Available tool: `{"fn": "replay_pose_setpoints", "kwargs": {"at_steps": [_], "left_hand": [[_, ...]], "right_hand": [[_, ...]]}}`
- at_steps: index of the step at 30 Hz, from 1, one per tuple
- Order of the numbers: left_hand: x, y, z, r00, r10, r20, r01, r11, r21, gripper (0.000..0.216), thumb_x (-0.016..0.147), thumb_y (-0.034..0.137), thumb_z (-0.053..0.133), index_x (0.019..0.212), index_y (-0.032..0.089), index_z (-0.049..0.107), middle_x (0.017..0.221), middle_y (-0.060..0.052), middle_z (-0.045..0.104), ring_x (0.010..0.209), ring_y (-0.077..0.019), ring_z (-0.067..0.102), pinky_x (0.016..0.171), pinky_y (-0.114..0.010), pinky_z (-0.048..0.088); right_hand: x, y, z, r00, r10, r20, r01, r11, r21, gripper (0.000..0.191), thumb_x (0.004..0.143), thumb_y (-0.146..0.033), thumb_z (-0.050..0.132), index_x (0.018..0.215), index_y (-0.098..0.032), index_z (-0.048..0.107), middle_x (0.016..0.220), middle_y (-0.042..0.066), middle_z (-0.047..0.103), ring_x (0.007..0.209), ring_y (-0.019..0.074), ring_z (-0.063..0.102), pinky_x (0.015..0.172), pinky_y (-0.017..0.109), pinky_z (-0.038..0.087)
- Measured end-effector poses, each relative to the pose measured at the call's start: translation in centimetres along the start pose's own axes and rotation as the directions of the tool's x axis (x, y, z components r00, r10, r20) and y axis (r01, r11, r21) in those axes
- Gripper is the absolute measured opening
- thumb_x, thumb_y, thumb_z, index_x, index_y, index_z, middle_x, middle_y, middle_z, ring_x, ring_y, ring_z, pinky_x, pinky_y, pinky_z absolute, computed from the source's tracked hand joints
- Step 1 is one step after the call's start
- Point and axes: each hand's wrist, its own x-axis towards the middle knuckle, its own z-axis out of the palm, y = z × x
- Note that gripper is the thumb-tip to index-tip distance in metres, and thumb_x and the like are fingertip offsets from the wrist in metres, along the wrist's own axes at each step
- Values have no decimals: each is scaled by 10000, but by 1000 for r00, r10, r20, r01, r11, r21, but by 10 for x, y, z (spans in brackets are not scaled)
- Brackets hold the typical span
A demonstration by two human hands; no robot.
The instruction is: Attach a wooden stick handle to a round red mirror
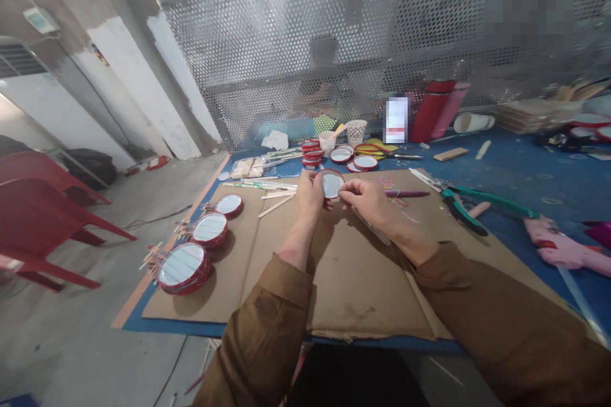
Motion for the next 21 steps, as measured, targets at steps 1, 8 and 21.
{"fn": "replay_pose_setpoints", "kwargs": {"at_steps": [1, 8, 21], "left_hand": [[-1, 1, 0, 1000, -1, -10, 1, 1000, -8, 202, 996, 316, 419, 1156, 207, 478, 679, 36, 560, 403, -134, 537, 453, -269, 448], [-4, 3, 2, 993, 17, -118, -22, 999, -41, 136, 987, 290, 443, 1084, 204, 484, 742, 26, 571, 409, -112, 527, 422, -249, 436], [-2, 1, 4, 993, 27, -117, -37, 996, -86, 148, 983, 301, 442, 1094, 211, 479, 755, 29, 564, 395, -118, 546, 400, -249, 437]], "right_hand": [[0, -1, 1, 1000, 15, -15, -14, 999, 33, 64, 786, -187, 614, 743, -171, 659, 643, -14, 693, 508, 106, 634, 558, 210, 458], [-8, -15, 9, 975, 199, -102, -178, 966, 189, 87, 795, -133, 642, 711, -147, 656, 643, 29, 729, 467, 102, 650, 382, 144, 393], [-10, -16, 17, 936, 350, -34, -315, 879, 359, 145, 833, -127, 644, 698, -149, 596, 679, 65, 741, 423, 89, 623, 308, 123, 288]]}}
